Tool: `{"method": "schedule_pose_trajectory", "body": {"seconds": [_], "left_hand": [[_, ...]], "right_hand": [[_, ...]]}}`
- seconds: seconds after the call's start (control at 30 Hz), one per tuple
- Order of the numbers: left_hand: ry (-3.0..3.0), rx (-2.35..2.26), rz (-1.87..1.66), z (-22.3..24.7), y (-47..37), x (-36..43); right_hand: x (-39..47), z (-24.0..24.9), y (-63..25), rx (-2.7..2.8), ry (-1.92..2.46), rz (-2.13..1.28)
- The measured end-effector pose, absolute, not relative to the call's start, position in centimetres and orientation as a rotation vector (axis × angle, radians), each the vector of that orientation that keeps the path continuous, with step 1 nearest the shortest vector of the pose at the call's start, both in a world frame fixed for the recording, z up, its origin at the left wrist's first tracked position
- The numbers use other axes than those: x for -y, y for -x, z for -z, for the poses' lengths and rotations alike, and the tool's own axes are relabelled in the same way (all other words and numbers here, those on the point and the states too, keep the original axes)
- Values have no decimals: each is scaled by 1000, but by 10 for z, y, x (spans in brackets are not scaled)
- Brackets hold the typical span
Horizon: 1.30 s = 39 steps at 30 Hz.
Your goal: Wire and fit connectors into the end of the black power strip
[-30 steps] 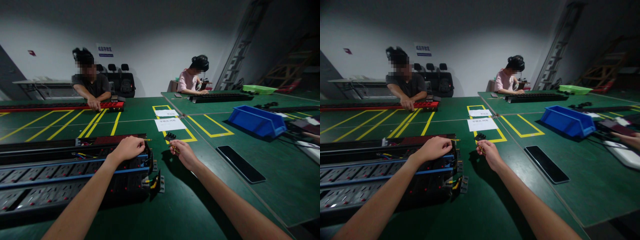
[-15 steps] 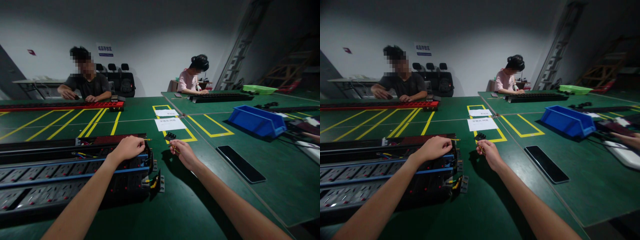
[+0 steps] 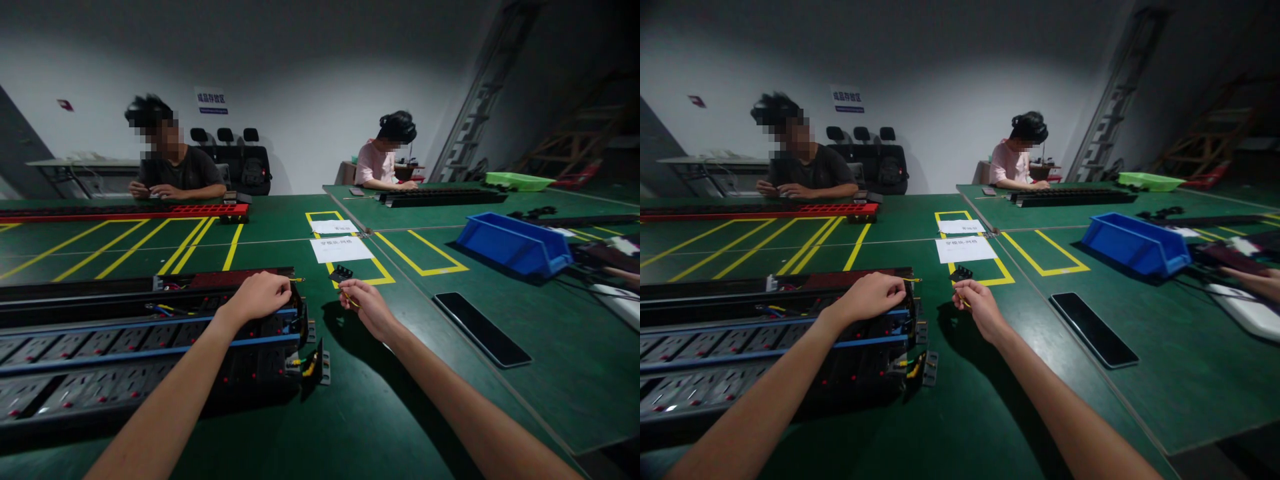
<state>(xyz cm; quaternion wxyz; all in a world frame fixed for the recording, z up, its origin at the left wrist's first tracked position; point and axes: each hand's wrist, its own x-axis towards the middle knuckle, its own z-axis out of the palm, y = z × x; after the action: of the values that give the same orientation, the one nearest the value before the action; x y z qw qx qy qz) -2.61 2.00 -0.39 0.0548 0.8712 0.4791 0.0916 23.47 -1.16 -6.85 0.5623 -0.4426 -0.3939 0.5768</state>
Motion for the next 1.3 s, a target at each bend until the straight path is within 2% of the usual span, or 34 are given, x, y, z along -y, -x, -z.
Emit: {"method": "schedule_pose_trajectory", "body": {"seconds": [0.5,1.03,1.3], "left_hand": [[-2641,-1479,-326,8,25,-21],[-2674,-1510,-302,12,26,-21],[-2664,-1523,-274,8,24,-18]], "right_hand": [[-19,51,-200,1691,972,-1134],[-42,70,-183,1940,1121,-545],[-44,60,-176,2157,1363,-104]]}}
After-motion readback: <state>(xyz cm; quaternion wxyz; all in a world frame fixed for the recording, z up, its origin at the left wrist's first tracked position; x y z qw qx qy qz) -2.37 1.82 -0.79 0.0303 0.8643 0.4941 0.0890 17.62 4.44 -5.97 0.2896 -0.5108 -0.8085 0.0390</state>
